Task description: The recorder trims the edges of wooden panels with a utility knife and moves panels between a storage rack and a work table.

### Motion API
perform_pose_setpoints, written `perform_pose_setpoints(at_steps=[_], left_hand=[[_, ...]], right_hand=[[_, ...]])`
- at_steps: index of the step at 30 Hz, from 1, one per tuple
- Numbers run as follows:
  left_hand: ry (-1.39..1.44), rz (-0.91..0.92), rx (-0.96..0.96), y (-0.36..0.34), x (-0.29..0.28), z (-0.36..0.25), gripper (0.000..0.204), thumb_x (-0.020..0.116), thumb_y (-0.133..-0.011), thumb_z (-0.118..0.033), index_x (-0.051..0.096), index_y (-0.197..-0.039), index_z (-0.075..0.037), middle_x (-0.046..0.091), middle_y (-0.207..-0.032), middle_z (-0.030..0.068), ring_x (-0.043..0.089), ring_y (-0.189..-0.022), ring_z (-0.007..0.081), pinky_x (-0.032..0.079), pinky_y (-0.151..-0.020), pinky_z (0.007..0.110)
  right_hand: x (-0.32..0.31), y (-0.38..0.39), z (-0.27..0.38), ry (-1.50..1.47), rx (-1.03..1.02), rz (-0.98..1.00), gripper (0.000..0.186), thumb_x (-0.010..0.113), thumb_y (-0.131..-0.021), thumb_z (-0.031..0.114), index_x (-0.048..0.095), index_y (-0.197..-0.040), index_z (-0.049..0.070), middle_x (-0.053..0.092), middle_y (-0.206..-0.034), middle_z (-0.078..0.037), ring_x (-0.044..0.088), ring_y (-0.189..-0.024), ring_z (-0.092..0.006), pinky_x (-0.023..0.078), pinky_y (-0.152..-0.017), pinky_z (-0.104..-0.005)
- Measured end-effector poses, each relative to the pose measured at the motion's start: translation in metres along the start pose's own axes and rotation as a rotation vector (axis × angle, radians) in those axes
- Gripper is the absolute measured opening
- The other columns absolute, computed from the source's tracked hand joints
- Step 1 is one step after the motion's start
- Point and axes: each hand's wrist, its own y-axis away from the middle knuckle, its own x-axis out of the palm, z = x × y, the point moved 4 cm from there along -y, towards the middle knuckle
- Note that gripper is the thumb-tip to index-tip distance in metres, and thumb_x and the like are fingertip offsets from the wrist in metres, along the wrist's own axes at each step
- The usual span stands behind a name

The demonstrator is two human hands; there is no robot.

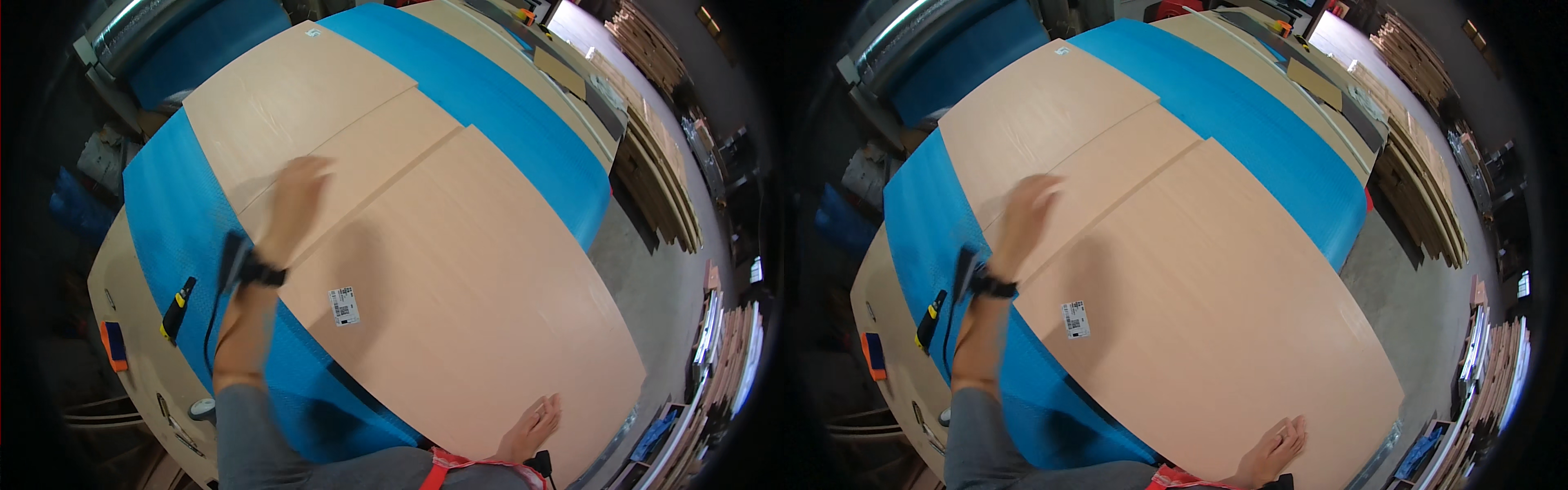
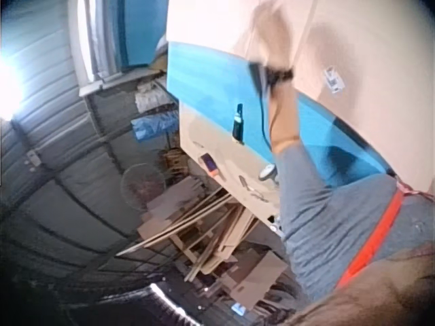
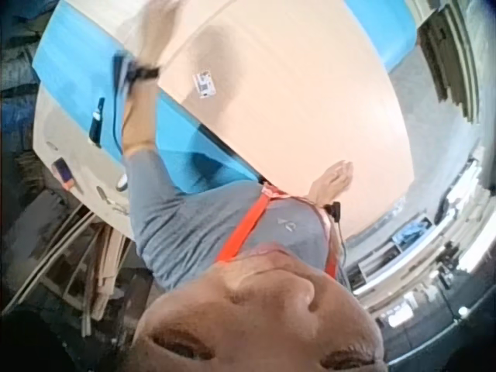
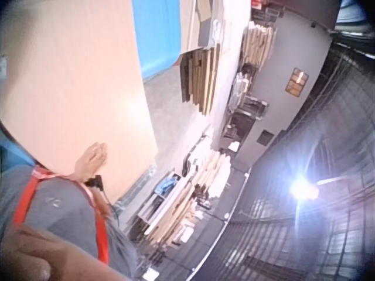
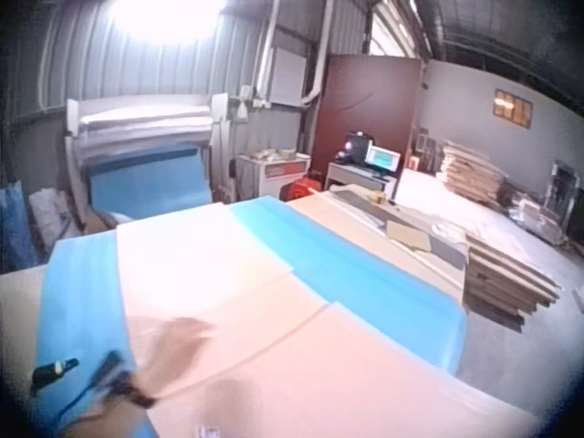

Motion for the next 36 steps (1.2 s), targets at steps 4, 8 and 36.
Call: perform_pose_setpoints(at_steps=[4, 8, 36], left_hand=[[0.138, 0.108, 0.005, -0.046, 0.139, -0.019, 0.03, 0.066, -0.085, -0.014, 0.064, -0.114, -0.006, 0.063, -0.109, 0.0148, 0.057, -0.107, 0.0341, 0.046, -0.093, 0.042], [0.099, 0.362, -0.294, -0.079, 0.21, -0.03, 0.031, 0.073, -0.078, -0.022, 0.067, -0.104, -0.005, 0.065, -0.104, 0.0129, 0.06, -0.1, 0.0319, 0.049, -0.087, 0.041], [0.053, 0.16, -0.444, -0.072, 0.205, -0.029, 0.047, 0.076, -0.076, -0.036, 0.06, -0.108, -0.005, 0.064, -0.109, 0.0107, 0.059, -0.102, 0.0291, 0.047, -0.087, 0.044]], right_hand=[[-0.012, -0.002, 0.059, -0.146, 0.139, -0.026, 0.033, 0.037, -0.096, 0.013, 0.052, -0.121, -0.003, 0.046, -0.138, -0.021, 0.038, -0.13, -0.0373, 0.028, -0.109, -0.0473], [-0.003, 0.001, 0.044, -0.134, 0.082, 0.028, 0.032, 0.038, -0.093, 0.006, 0.051, -0.12, -0.003, 0.045, -0.138, -0.022, 0.039, -0.13, -0.0376, 0.028, -0.11, -0.0474], [-0.003, 0.005, 0.018, -0.133, -0.049, 0.042, 0.036, 0.039, -0.095, 0.015, 0.052, -0.124, -0.001, 0.044, -0.14, -0.022, 0.039, -0.13, -0.0389, 0.025, -0.109, -0.0512]])
